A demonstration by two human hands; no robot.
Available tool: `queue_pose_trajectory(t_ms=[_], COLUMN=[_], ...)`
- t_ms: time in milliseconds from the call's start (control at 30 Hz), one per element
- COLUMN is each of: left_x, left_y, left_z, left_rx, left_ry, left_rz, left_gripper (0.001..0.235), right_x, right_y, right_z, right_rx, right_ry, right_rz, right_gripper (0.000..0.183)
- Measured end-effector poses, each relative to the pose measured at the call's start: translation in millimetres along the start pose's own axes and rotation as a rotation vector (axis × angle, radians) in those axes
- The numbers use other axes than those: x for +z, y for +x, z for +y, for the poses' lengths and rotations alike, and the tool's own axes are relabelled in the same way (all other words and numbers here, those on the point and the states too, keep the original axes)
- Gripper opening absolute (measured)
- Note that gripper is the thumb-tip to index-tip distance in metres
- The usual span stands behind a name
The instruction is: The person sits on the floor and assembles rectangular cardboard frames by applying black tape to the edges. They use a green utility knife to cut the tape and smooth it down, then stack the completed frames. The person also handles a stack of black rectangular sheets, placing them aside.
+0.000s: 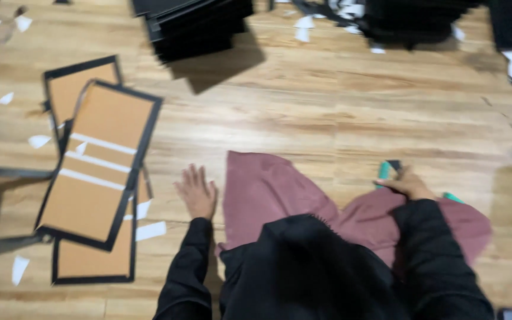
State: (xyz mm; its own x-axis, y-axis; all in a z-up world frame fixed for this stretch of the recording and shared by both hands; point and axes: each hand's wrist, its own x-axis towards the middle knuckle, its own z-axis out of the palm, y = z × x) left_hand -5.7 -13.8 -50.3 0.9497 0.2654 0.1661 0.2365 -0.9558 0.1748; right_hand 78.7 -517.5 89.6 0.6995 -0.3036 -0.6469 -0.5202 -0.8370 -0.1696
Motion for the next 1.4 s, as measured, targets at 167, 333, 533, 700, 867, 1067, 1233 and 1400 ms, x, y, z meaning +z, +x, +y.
queue_pose_trajectory(t_ms=[167,333,533,700,867,1067,1233,1400], left_x=[21,87,34,-65,-58,-21,6,-14], left_y=[8,45,99,89,80,62,43,35], left_z=[-1,-36,47,163,219,271,294,333], left_rx=[-0.016,-0.263,-0.339,-0.129,0.061,0.190,0.259,0.163], left_ry=[-0.015,-0.021,-0.514,-0.315,-0.510,-0.685,-0.455,-0.265], left_rz=[0.041,0.218,-0.077,-0.428,-0.659,-0.782,-0.667,-0.840], left_gripper=[0.055,0.019,0.030,0.027,0.033,0.029,0.051,0.082], right_x=[48,57,38,-58,-86,-4,85,132], right_y=[81,103,100,15,17,-12,-46,-46], right_z=[51,49,42,27,172,363,402,377], right_rx=[-0.193,-0.422,-0.492,-0.401,-0.685,0.096,0.639,0.553], right_ry=[-0.016,-0.320,-0.176,0.633,0.576,0.152,0.193,-0.120], right_rz=[0.056,0.133,0.260,0.605,1.229,1.075,0.627,0.937], right_gripper=[0.079,0.063,0.047,0.042,0.066,0.041,0.050,0.051])
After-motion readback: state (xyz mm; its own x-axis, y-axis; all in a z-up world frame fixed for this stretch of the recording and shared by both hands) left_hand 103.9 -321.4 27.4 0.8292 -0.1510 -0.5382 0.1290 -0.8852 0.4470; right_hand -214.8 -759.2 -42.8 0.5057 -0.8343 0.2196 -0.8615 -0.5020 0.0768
